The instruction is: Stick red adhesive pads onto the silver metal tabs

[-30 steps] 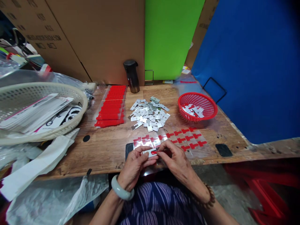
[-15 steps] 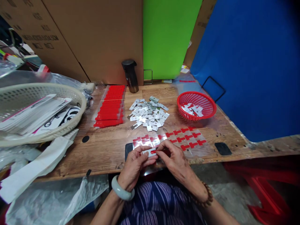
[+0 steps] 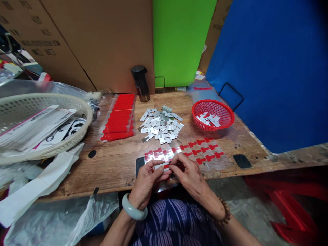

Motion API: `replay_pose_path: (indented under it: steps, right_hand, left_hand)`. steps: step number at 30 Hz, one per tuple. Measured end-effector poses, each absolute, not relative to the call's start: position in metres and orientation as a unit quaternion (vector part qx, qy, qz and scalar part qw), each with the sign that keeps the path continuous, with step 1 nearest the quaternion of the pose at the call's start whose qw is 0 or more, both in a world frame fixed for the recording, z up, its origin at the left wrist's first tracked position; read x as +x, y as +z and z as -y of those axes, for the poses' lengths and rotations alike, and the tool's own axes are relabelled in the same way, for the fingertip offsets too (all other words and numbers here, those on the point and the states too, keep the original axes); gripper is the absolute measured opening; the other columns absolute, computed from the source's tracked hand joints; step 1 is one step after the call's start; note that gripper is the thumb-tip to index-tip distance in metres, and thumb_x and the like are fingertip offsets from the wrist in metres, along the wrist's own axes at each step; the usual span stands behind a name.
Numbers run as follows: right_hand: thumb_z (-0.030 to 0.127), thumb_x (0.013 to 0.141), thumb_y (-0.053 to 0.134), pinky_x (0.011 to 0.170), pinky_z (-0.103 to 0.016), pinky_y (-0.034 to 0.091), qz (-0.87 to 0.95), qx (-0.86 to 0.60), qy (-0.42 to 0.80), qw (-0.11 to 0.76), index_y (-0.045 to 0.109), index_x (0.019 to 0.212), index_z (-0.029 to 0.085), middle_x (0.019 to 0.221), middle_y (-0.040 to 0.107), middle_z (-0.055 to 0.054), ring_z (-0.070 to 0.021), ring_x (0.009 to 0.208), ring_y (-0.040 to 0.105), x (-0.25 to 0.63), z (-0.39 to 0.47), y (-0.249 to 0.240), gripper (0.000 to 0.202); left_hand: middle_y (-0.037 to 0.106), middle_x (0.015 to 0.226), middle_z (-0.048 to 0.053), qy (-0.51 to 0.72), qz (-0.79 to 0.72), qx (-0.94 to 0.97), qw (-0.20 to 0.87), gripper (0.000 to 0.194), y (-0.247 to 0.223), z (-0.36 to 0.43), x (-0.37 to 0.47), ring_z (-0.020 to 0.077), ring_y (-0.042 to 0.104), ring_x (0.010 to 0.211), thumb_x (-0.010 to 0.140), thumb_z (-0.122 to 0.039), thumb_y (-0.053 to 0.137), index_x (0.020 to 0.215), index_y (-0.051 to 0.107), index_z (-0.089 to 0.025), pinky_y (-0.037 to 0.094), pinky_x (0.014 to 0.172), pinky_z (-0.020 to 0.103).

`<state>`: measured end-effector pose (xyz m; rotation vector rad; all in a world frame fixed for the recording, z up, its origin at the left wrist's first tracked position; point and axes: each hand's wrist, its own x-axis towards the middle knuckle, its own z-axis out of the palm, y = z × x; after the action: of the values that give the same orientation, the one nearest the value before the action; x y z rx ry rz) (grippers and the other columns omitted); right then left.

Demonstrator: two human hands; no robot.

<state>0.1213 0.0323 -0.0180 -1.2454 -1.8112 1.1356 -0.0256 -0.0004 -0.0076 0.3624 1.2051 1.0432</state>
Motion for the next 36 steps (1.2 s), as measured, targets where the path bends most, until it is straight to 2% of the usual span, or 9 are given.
replay_pose_path:
  steps: [5,15,21,28,36]
  right_hand:
    - [0.011,0.079,0.048,0.06,-0.022,0.038,0.684,-0.472,0.445,0.333,0.051,0.076,0.019,0.071,0.055,0.002,-0.0114,0.064,0.049,0.12,-0.031,-0.022,0.009]
    - [0.012,0.077,0.051,0.068,-0.025,0.04,0.63,-0.486,0.496,0.348,0.054,0.074,0.019,0.075,0.056,0.001,-0.0136,0.074,0.053,0.116,-0.027,-0.02,0.008]
    - [0.011,0.075,0.052,0.069,-0.026,0.04,0.634,-0.492,0.47,0.367,0.054,0.07,0.019,0.078,0.053,0.0,-0.0149,0.078,0.051,0.116,-0.025,-0.011,0.01]
    - [0.015,0.08,0.047,0.061,-0.023,0.04,0.619,-0.488,0.513,0.34,0.053,0.075,0.019,0.069,0.054,0.002,-0.012,0.066,0.05,0.118,-0.029,-0.012,0.008]
    - [0.011,0.078,0.047,0.056,-0.022,0.038,0.652,-0.518,0.449,0.325,0.054,0.073,0.018,0.065,0.054,0.002,-0.0115,0.061,0.049,0.116,-0.034,-0.015,0.011]
  left_hand:
    - [0.072,0.071,0.008,0.46,-0.561,0.187,0.662,0.038,-0.009,0.001,-0.023,0.0142,0.068,0.065,0.062,-0.021,0.076,0.093,0.055,-0.012,0.053,0.065,0.022]
    - [0.072,0.067,0.005,0.477,-0.585,0.253,0.605,0.032,-0.014,0.001,-0.026,0.0144,0.067,0.06,0.064,-0.023,0.073,0.089,0.056,-0.013,0.052,0.063,0.023]
    - [0.071,0.066,0.005,0.479,-0.588,0.254,0.6,0.03,-0.014,0.0,-0.026,0.0149,0.067,0.059,0.063,-0.023,0.074,0.087,0.057,-0.014,0.052,0.062,0.024]
    - [0.071,0.065,0.006,0.467,-0.576,0.226,0.632,0.035,-0.012,0.001,-0.027,0.0158,0.069,0.063,0.064,-0.022,0.074,0.092,0.056,-0.013,0.053,0.065,0.023]
    - [0.071,0.066,0.007,0.461,-0.563,0.179,0.663,0.037,-0.016,-0.001,-0.029,0.0159,0.069,0.063,0.063,-0.016,0.074,0.095,0.057,-0.011,0.054,0.062,0.021]
